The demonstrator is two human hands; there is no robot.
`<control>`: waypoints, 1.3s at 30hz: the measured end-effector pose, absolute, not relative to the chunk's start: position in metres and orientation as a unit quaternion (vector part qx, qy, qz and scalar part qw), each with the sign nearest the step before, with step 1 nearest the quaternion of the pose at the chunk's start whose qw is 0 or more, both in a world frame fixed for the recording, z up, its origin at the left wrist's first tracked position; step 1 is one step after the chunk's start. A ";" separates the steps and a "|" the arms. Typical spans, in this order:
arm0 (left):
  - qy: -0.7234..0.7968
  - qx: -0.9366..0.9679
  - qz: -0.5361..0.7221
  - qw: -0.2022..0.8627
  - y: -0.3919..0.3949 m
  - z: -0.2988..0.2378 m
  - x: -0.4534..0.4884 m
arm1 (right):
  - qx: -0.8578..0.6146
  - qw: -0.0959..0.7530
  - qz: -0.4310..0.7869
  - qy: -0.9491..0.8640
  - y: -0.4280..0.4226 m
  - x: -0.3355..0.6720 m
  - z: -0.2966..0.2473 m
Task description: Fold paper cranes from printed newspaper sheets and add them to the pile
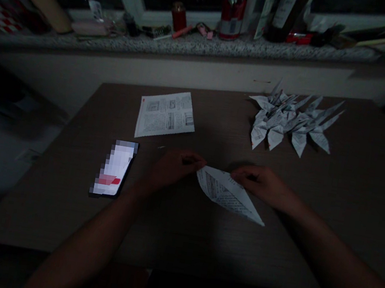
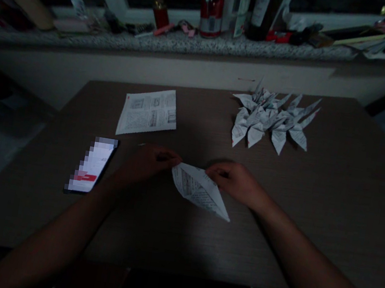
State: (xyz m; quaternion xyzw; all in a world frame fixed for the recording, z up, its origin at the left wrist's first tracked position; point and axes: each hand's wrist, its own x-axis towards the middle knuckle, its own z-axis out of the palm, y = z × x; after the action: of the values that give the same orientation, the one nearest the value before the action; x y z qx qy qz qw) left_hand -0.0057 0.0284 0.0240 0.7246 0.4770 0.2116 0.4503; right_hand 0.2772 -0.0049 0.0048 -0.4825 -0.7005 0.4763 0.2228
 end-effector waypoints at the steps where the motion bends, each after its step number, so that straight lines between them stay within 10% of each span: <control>1: 0.475 0.729 0.214 0.444 0.028 0.023 -0.005 | -0.484 0.225 0.469 -0.704 -0.004 0.278 0.005; 14: 0.466 0.767 0.228 0.377 0.021 0.022 0.002 | -0.504 0.254 0.453 -0.690 -0.002 0.275 -0.001; 26: 0.353 0.894 0.269 0.064 0.008 0.025 0.009 | -0.536 0.292 0.399 -0.684 0.003 0.274 -0.005; 39: 0.511 0.775 0.171 0.329 0.003 0.027 0.014 | -0.614 0.226 0.209 -0.727 -0.009 0.260 0.011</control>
State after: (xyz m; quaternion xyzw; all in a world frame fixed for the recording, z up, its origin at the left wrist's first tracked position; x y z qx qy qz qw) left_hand 0.0144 0.0028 0.0273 0.7751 0.5115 0.1706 0.3294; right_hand 0.2605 -0.0089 0.0108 -0.6136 -0.7271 0.2087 0.2265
